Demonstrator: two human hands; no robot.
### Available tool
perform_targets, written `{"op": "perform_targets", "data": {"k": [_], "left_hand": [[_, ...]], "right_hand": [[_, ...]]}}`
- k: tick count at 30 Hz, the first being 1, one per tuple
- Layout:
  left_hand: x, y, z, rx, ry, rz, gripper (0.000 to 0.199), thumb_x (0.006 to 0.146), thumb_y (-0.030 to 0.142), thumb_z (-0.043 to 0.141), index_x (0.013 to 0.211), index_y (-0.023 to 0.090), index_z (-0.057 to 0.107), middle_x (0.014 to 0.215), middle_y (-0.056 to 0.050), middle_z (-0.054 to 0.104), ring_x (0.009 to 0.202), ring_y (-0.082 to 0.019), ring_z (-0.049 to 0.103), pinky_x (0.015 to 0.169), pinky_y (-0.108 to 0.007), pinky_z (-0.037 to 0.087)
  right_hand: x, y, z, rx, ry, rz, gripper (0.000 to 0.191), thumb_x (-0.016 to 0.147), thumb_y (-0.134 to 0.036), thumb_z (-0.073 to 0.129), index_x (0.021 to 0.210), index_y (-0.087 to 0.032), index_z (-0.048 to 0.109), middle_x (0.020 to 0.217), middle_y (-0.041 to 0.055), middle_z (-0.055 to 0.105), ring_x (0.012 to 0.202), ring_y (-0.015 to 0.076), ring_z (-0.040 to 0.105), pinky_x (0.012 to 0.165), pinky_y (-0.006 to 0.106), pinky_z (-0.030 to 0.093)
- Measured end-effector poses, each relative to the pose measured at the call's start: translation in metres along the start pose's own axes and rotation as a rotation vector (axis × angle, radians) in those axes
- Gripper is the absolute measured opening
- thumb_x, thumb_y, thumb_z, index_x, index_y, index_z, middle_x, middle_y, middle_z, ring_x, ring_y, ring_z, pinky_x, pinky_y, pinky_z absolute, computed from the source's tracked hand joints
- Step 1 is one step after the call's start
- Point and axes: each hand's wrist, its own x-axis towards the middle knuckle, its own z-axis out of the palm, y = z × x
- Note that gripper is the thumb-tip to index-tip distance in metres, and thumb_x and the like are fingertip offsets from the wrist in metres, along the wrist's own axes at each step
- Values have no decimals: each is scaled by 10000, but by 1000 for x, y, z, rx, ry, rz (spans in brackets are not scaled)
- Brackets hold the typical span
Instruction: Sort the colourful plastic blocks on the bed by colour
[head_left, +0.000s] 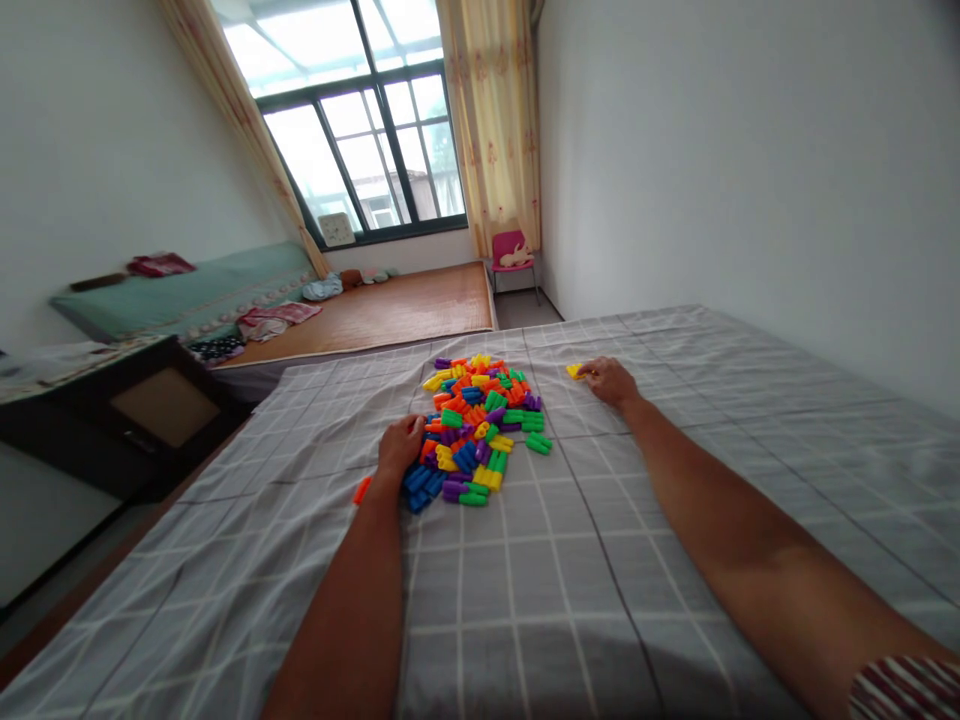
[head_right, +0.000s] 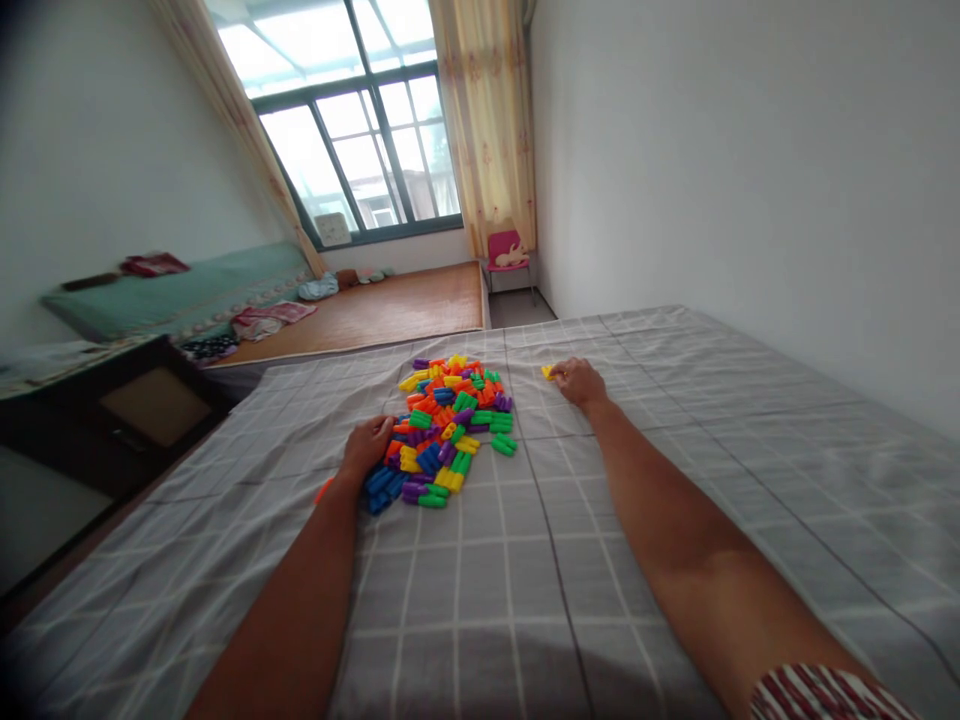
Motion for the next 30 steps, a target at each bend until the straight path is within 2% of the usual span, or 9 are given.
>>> {"op": "perform_targets", "data": {"k": [3,8,13,17,19,22,26,30], "left_hand": [[0,0,0,-10,1,-2,378,909,371,411,1066,214,717,1090,-74,720,990,-193,642,790,-246,442],[-2,3,-1,-7,5,-14,370,915,362,407,1057,219,716,1097,-67,719,1001,-188,640,803,-241,442],[-2,4,-3,-7,3,-7,375,917,360,402,1067,216,714,1100,-68,718,1007,-187,640,806,-236,441],[-1,2,-2,3,5,-2,377,916,356,401,1070,215,714,1105,-70,716,1017,-194,639,813,-245,439],[-1,1,-1,5,5,-3,375,914,357,404,1066,215,716,1104,-71,717,1022,-195,639,821,-247,438],[0,0,0,4,8,-8,369,910,361,414,1065,218,717,1098,-72,718,1021,-200,639,819,-252,441],[-1,1,-1,4,3,-17,368,907,357,414,1066,220,717,1092,-71,720,1004,-200,643,802,-252,443],[-1,2,-2,-4,-4,-8,375,909,346,405,1068,211,717,1089,-73,720,998,-199,643,800,-251,442]], "right_hand": [[-5,-6,3,-32,-72,-33,280,842,-223,521,1017,-261,736,1112,56,669,1022,209,573,925,324,448],[-9,-3,11,-79,-62,-20,359,828,-188,532,1133,-294,689,1250,39,632,1147,249,524,953,395,446],[-3,1,12,3,-19,4,356,815,-158,505,1093,-271,695,1186,25,669,1110,233,551,959,390,443],[1,13,1,31,168,188,318,796,-115,448,963,-179,711,998,91,707,932,225,615,869,346,474],[-1,20,-3,1,213,288,308,797,-132,452,967,-179,705,971,104,702,907,238,615,834,359,478],[-6,25,-1,-34,124,382,317,824,-177,459,1030,-223,695,994,99,697,965,267,594,811,397,481],[-8,23,3,-75,9,369,405,844,-175,443,1177,-261,655,1084,131,670,1072,309,547,835,474,471],[-4,16,0,-81,38,308,482,843,-116,399,1243,-266,622,1225,98,633,1120,305,517,860,475,472]]}}
